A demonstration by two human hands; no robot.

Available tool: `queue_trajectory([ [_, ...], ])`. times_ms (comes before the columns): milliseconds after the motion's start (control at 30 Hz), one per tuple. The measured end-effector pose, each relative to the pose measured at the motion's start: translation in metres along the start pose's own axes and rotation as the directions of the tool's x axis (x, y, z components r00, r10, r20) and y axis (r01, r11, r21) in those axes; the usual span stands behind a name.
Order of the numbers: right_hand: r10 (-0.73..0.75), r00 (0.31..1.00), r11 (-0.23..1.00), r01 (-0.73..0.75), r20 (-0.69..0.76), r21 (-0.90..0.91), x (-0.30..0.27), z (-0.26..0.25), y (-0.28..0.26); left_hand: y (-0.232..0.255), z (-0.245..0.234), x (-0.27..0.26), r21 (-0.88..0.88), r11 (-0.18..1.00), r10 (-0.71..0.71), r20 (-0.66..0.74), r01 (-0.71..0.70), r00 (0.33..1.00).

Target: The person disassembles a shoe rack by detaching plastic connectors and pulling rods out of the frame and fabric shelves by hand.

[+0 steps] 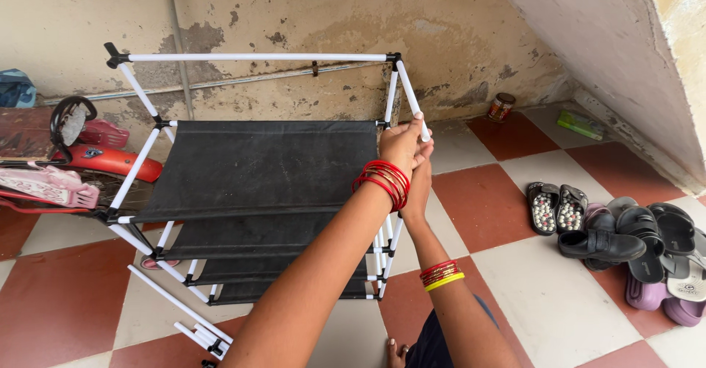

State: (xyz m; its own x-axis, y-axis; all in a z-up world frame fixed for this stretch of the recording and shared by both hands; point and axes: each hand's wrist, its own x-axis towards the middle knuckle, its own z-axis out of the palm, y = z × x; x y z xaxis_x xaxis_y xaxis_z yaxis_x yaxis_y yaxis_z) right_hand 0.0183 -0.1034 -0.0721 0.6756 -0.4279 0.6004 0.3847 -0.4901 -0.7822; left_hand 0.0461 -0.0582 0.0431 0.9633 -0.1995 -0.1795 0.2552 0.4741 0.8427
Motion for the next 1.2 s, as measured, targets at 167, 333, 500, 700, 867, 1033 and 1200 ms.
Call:
queue_trajectory([
  [167,0.202,0.976,0.975,-0.192,0.086,-0.113,0.003,0.000,-0.002,0.010,0.005,0.010,-0.061,0.997,-0.043,-0.022,0.042,0.999],
  [333,0.053,0.993,0.998,-0.050,0.108,-0.036,0.014,0.012,0.003,0.019,0.001,0.010,-0.056,0.997,-0.057,0.038,0.059,0.998],
  [500,0.251,0.958,0.965,-0.236,0.138,-0.116,0.006,0.027,0.016,0.027,0.001,0.008,0.064,0.997,-0.036,-0.023,0.037,0.999],
  [700,0.111,0.974,0.898,-0.014,0.195,-0.439,0.009,0.036,0.053,0.018,0.003,0.044,-0.081,0.972,-0.218,0.026,0.219,0.976],
  [867,0.181,0.977,0.938,-0.136,0.116,-0.320,0.009,0.039,0.057,0.005,0.001,0.084,-0.364,0.800,-0.346,0.370,0.477,0.862],
  [1033,0.207,0.966,0.950,-0.160,0.158,-0.268,0.010,0.035,0.052,0.001,0.004,0.073,-0.433,0.766,-0.354,0.333,0.475,0.874],
  [1200,0.122,0.967,0.892,-0.010,0.221,-0.451,0.011,0.039,0.055,0.032,0.014,0.025,-0.240,0.914,-0.319,0.078,0.328,0.945],
])
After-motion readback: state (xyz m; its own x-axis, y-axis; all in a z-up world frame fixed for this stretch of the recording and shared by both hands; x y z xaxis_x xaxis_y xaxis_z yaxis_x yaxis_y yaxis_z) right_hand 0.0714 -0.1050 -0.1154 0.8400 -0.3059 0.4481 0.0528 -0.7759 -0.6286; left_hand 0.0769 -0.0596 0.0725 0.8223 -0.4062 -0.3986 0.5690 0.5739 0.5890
